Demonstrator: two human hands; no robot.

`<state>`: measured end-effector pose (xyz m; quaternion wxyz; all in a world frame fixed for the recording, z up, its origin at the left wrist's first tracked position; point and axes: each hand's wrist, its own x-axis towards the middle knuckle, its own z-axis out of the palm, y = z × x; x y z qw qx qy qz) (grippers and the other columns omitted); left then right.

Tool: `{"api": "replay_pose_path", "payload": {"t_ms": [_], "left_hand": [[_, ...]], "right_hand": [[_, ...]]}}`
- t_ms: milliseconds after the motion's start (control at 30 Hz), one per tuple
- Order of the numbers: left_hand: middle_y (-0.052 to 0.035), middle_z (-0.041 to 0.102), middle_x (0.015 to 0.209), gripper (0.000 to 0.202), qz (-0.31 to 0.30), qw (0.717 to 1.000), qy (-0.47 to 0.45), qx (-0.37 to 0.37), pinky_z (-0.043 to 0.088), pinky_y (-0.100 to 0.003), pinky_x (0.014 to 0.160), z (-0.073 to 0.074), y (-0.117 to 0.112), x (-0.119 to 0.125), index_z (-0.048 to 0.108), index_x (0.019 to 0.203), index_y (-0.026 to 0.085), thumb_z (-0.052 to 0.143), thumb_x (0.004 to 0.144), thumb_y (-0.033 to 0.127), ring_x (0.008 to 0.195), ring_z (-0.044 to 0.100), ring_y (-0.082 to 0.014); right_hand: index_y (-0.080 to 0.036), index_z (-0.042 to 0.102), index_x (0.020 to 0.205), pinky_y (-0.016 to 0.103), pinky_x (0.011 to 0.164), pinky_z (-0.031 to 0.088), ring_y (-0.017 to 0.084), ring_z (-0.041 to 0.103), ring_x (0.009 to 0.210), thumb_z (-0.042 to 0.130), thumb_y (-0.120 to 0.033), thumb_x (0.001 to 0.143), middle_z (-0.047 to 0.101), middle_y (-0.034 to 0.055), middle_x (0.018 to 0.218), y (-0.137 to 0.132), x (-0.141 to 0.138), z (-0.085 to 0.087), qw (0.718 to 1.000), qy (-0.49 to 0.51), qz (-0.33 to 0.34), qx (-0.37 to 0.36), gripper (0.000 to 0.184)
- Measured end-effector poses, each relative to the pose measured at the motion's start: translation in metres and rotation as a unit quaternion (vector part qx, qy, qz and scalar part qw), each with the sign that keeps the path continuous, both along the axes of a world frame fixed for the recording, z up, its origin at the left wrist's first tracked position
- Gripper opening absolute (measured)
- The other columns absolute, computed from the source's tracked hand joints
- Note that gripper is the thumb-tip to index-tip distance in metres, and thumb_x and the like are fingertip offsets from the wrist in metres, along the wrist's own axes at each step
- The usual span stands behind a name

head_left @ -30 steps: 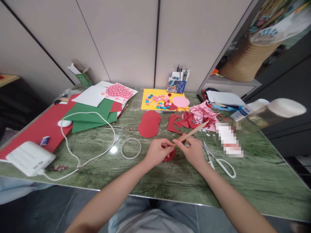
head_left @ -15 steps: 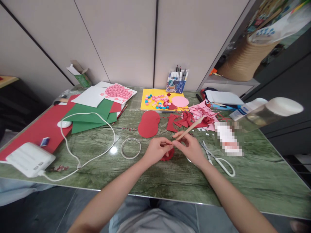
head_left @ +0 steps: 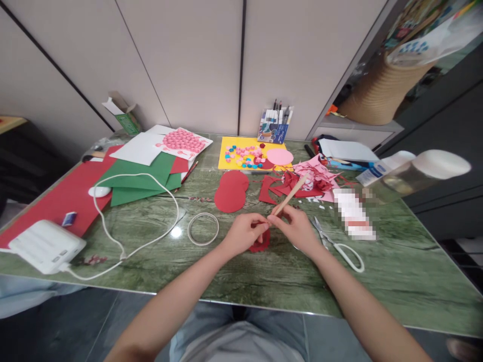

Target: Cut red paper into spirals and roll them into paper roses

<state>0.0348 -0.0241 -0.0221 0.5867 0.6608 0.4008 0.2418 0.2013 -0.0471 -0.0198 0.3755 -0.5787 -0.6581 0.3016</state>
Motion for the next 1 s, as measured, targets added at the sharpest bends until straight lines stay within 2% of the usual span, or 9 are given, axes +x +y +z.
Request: {"api": "replay_pose_path", "payload": {"t_ms": [400,633,800,1000], "left_hand": [[0.0033,0.053,0.047,0.022,-0.011,1.0,0.015,-0.004,0.034,-0.017,0.039,-0.0036,0.0008,0.0012,0.061,0.077,0.014,0.048,0.079,0.033,0.037,0.044,-0.0069],[0.0036,0.052,0.046,0.021,-0.002,1.0,0.015,-0.022,0.033,-0.016,0.037,-0.0006,0.0003,0.0021,0.06,0.073,0.014,0.049,0.077,0.031,0.036,0.041,-0.0057],[0.0046,0.05,0.045,0.019,0.002,0.999,0.003,-0.044,0.032,-0.016,0.037,0.0011,0.001,0.004,0.06,0.073,0.013,0.05,0.075,0.029,0.035,0.04,-0.005],[0.005,0.05,0.044,0.018,0.0,0.997,-0.016,-0.07,0.03,-0.016,0.036,0.0022,0.0016,0.0033,0.061,0.074,0.013,0.052,0.074,0.029,0.033,0.039,-0.0045]], "right_hand": [[-0.019,0.058,0.079,0.024,0.061,0.042,0.014,0.058,0.063,0.057,-0.028,0.081,0.063,-0.0011,0.068,-0.0004,0.0009,0.0028,0.999,-0.036,0.016,-0.002,0.01],[-0.019,0.058,0.08,0.027,0.062,0.044,0.016,0.058,0.064,0.056,-0.032,0.081,0.063,0.0001,0.069,-0.0008,0.0019,0.0039,0.999,-0.013,0.029,-0.008,0.013],[-0.019,0.057,0.082,0.027,0.063,0.045,0.016,0.058,0.067,0.054,-0.029,0.082,0.062,0.0003,0.073,0.0016,0.0069,0.0009,0.997,0.031,0.07,-0.029,0.01],[-0.02,0.055,0.082,0.026,0.064,0.043,0.015,0.055,0.067,0.052,-0.028,0.084,0.058,-0.0006,0.073,0.0023,0.0094,0.0024,0.995,0.034,0.092,-0.028,0.009]]}}
